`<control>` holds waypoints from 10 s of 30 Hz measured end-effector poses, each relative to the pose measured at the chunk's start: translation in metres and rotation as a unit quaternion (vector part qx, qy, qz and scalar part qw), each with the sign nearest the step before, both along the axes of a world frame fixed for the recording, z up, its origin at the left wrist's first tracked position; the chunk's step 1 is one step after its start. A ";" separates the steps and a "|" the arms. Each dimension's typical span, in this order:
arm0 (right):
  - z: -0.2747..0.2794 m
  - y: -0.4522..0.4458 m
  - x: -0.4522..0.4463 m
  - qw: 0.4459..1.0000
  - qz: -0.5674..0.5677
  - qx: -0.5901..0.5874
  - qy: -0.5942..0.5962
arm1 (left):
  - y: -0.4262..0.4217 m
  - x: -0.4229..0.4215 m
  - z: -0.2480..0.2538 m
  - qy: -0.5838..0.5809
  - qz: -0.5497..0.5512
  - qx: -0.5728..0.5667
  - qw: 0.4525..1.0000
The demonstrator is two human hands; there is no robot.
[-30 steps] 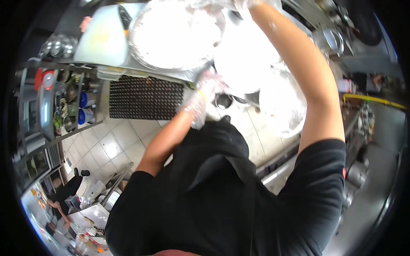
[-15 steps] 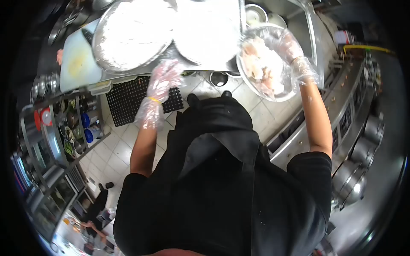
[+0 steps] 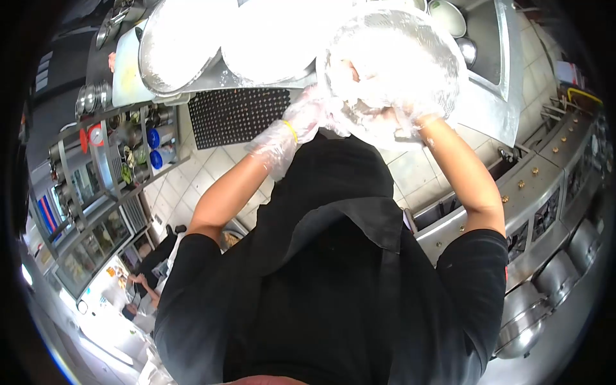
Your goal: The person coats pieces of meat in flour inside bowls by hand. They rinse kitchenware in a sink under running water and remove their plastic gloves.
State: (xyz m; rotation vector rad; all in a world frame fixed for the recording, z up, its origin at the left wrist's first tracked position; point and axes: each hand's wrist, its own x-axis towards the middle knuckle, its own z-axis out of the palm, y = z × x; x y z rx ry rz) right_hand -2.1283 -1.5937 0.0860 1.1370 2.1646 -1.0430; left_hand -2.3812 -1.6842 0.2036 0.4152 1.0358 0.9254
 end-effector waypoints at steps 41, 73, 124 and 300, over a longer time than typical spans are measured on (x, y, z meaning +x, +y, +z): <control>0.153 0.095 -0.228 0.929 0.154 0.334 0.040 | 0.012 -0.151 -0.002 0.000 0.087 0.045 0.995; 0.114 0.072 -0.271 0.907 0.212 0.363 0.030 | 0.007 -0.163 0.011 0.377 -0.071 0.269 0.883; 0.223 0.078 -0.278 0.946 0.119 0.287 0.089 | 0.009 -0.159 0.003 0.521 -0.147 0.290 0.789; 0.148 0.009 0.001 0.978 0.014 0.206 0.027 | 0.014 0.010 -0.024 0.214 -0.335 0.310 0.864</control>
